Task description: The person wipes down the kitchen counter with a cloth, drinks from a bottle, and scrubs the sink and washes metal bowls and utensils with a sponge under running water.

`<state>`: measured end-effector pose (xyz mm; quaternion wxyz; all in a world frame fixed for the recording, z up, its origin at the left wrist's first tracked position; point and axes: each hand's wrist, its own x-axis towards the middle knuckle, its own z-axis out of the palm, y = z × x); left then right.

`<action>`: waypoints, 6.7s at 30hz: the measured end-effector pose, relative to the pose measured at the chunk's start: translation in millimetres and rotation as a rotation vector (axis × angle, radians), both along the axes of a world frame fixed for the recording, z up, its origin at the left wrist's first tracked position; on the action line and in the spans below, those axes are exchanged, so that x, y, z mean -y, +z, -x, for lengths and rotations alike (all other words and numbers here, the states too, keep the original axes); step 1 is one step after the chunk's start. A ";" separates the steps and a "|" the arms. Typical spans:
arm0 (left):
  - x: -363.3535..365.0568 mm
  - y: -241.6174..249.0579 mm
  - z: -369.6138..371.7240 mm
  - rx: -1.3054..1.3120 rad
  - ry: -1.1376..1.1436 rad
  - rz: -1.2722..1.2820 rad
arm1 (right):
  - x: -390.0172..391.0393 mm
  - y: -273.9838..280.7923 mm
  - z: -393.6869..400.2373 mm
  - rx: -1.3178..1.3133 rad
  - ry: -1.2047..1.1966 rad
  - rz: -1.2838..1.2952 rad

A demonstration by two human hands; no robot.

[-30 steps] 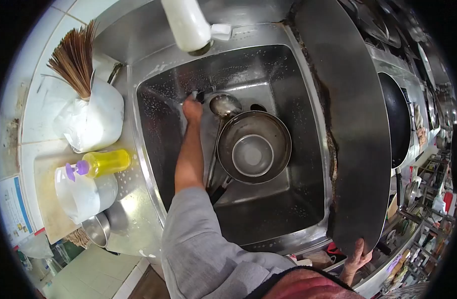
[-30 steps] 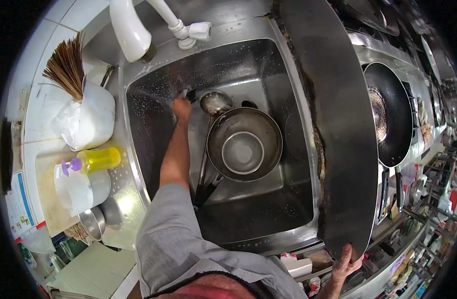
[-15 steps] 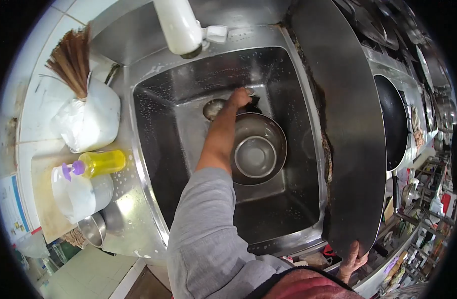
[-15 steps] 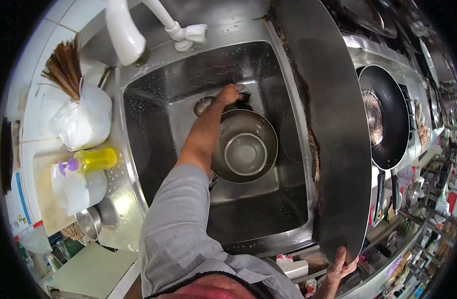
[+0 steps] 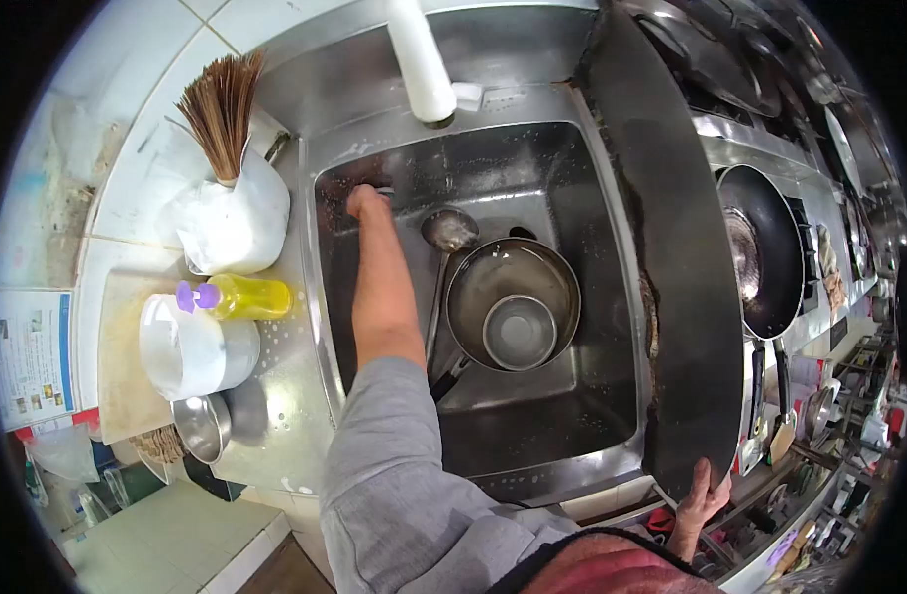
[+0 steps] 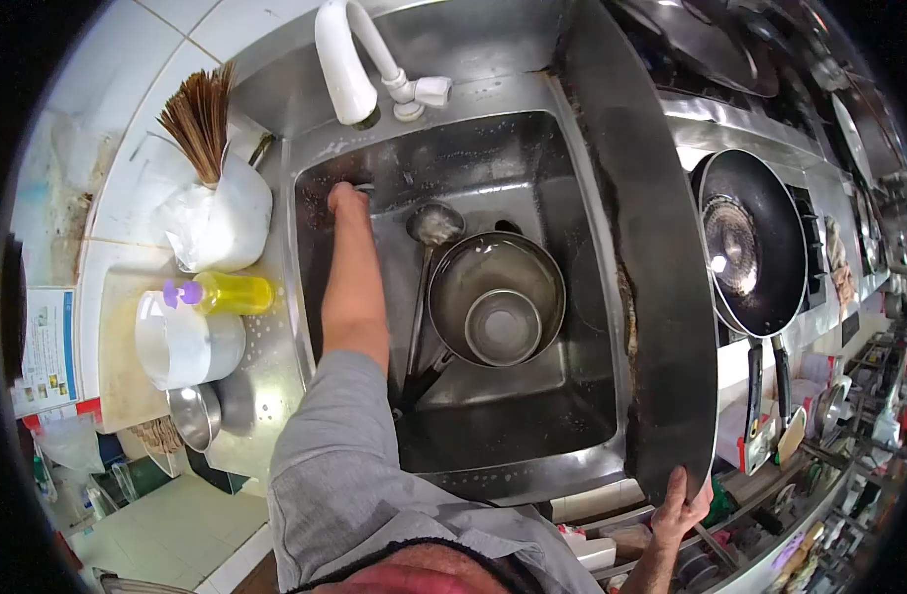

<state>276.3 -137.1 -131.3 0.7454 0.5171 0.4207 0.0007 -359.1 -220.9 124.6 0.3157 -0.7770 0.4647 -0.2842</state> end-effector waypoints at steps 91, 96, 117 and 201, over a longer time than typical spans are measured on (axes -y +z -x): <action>-85.2 88.5 382.8 0.319 -3.044 -0.805 | 4.8 -6.8 -2.9 0.140 0.149 0.012; -149.6 72.7 378.9 0.110 -2.713 -1.066 | 5.2 -6.8 -2.8 0.179 0.218 0.057; -339.6 321.3 166.2 0.846 -0.400 -1.172 | -20.0 7.7 -13.8 0.318 0.192 0.134; -295.8 139.4 398.0 0.510 -0.553 -0.930 | -95.0 -373.3 -323.4 0.345 -0.120 -1.735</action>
